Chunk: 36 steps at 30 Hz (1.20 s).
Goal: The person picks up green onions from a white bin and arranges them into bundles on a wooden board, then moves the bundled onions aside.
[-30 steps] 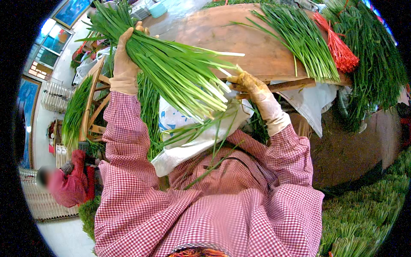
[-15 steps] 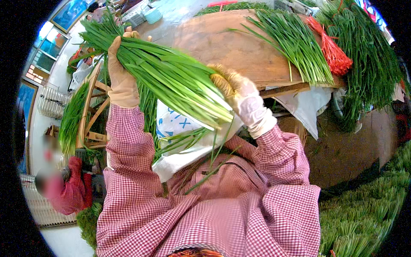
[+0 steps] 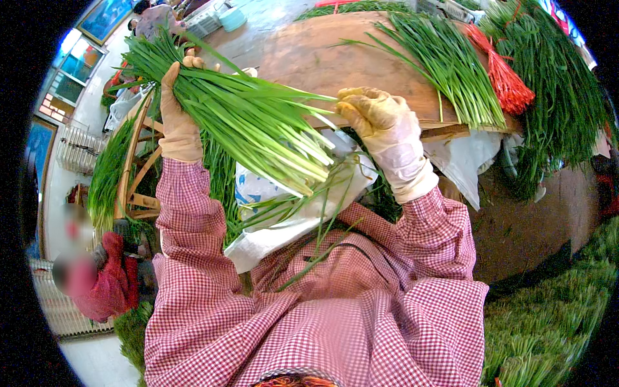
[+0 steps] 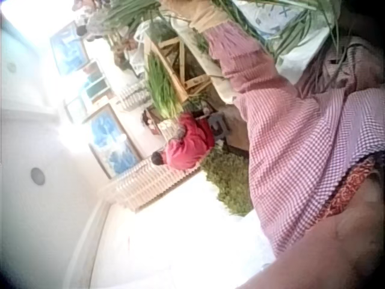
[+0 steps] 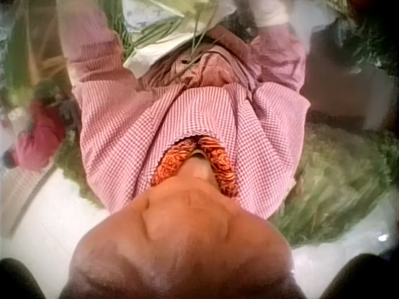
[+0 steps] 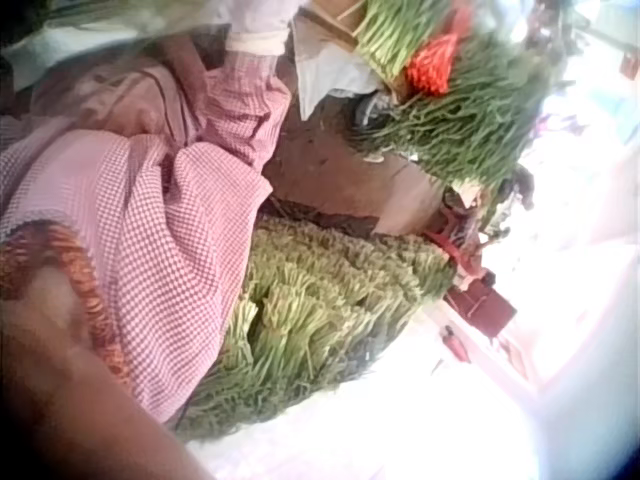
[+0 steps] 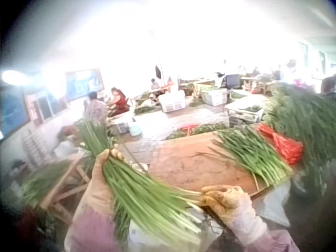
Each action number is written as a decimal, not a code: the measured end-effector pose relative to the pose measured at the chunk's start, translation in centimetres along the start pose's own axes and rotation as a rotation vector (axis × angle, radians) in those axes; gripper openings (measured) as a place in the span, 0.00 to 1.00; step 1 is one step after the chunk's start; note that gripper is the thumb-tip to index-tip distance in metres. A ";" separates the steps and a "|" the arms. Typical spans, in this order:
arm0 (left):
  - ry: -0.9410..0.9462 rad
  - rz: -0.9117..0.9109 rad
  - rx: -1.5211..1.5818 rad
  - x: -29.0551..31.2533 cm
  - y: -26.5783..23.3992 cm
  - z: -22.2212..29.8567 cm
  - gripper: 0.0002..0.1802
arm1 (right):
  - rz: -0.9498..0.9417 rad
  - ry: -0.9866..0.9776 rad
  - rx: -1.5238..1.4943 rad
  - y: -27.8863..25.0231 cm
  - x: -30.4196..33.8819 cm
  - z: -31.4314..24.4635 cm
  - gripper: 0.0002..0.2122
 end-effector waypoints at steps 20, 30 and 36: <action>0.138 -0.018 -0.030 2.6 -2.0 4.8 0.08 | -0.148 0.481 -0.174 0.7 4.1 -2.2 0.09; 0.020 -0.075 -0.006 1.3 1.4 0.5 0.09 | -0.161 0.527 -0.460 5.5 1.1 0.5 0.12; 0.019 -0.086 -0.014 0.7 -0.2 0.8 0.09 | -0.193 0.745 -0.690 4.0 2.2 2.5 0.11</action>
Point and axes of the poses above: each hand's wrist, its own x-axis away from the middle knuckle, its own y-axis out of the palm, z = x × y, the point moved 6 cm from there along -x, towards the middle knuckle, and after that the axes turned 6 degrees about -y, right-handed, at the moved point
